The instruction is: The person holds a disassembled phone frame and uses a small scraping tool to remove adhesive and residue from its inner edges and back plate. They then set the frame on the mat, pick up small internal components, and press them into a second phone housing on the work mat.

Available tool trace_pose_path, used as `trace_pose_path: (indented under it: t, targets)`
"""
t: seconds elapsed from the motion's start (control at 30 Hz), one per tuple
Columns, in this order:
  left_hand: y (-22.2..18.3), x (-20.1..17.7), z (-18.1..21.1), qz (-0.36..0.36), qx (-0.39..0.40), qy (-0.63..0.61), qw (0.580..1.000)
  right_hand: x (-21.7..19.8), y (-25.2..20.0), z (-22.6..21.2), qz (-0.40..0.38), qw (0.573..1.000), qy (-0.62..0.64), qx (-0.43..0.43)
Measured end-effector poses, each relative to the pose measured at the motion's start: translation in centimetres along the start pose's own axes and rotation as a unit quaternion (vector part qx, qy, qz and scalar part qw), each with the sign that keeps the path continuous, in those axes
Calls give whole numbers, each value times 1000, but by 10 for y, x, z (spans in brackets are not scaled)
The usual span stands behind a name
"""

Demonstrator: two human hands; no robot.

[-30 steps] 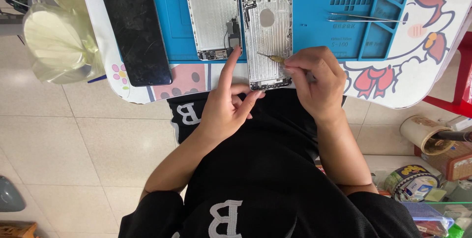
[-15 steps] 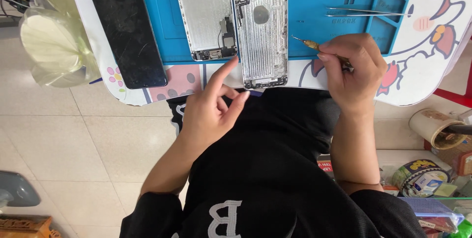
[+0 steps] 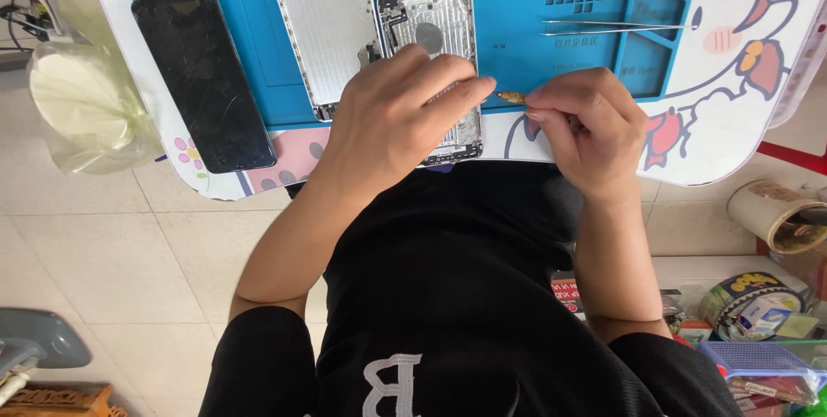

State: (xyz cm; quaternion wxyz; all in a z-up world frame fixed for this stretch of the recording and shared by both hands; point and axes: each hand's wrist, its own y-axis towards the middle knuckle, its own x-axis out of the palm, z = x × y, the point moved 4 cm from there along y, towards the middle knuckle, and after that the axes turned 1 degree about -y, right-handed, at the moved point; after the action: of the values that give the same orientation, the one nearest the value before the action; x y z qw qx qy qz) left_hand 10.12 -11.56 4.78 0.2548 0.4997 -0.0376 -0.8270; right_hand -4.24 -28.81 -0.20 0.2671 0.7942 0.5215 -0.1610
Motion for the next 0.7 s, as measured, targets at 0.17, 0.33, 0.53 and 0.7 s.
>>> trace_pose_path:
  t: [0.17,0.33,0.53,0.7]
  targets:
    - [5,3,-10,13,0,-48,999,-1,6,-1,-10,1000,16,6]
    - [6,9,-17,33,-34,-60,997,-2,6,3,4,999,46,14]
    - [18,15,-13,53,-46,-50,996,-8,0,9,53,998,12,10]
    - [25,33,-11,56,-39,-4,998,-9,-2,11,75,997,20,23]
